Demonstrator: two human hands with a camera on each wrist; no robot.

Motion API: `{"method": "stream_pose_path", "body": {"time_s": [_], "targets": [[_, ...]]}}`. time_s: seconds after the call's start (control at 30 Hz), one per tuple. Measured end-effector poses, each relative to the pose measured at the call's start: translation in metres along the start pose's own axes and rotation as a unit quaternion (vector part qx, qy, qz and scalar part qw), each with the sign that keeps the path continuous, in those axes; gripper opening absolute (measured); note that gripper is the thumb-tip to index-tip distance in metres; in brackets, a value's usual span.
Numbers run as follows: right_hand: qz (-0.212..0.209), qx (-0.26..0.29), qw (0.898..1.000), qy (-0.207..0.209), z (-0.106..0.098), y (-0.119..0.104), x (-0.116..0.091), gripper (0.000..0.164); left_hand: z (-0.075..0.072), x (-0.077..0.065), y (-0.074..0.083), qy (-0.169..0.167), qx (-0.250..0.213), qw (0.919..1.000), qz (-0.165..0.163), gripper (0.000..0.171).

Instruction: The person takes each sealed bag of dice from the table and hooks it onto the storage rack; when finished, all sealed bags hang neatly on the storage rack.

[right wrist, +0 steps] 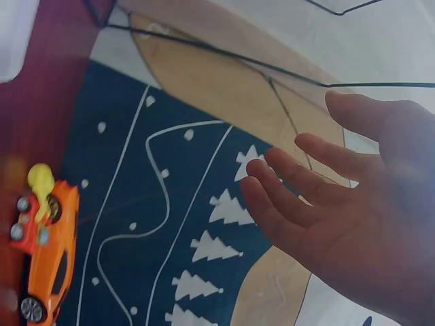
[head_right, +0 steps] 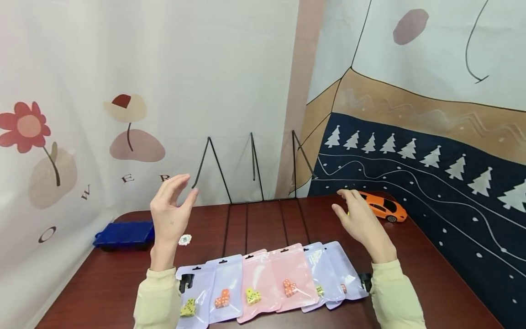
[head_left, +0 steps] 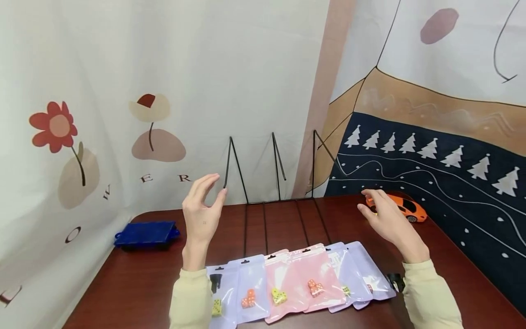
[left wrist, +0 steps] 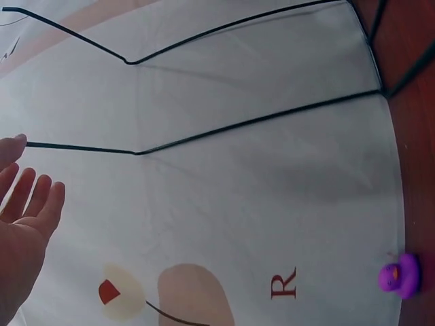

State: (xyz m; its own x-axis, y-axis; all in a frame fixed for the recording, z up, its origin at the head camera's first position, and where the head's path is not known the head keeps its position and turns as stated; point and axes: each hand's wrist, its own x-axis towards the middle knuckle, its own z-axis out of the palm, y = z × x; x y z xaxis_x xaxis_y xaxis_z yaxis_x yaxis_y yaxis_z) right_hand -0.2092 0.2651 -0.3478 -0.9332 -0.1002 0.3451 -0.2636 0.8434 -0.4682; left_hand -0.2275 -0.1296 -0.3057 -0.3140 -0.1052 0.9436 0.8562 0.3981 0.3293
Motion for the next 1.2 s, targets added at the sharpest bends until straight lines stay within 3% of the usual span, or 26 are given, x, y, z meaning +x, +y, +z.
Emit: {"method": "stream_pose_path", "body": {"time_s": [0.2, 0.47, 0.93, 1.2], "targets": [[0.026, -0.009, 0.999, -0.032, -0.004, 0.012, -0.011, 0.048, 0.008, 0.002, -0.003, 0.000, -0.041, 0.9991, -0.010, 0.030], [-0.005, -0.004, 0.998, -0.059, -0.001, 0.030, -0.027, 0.036, 0.010, 0.002, -0.002, 0.012, -0.047, 0.9987, -0.014, 0.021], [0.001, -0.012, 0.995, -0.096, 0.003, 0.056, -0.060, 0.028, 0.013, 0.005, 0.004, 0.012, -0.080, 0.9967, -0.011, 0.020], [0.032, 0.034, 0.980, -0.191, 0.002, 0.064, -0.068, 0.031, 0.012, 0.003, 0.004, 0.008, -0.081, 0.9966, -0.005, 0.022]]}}
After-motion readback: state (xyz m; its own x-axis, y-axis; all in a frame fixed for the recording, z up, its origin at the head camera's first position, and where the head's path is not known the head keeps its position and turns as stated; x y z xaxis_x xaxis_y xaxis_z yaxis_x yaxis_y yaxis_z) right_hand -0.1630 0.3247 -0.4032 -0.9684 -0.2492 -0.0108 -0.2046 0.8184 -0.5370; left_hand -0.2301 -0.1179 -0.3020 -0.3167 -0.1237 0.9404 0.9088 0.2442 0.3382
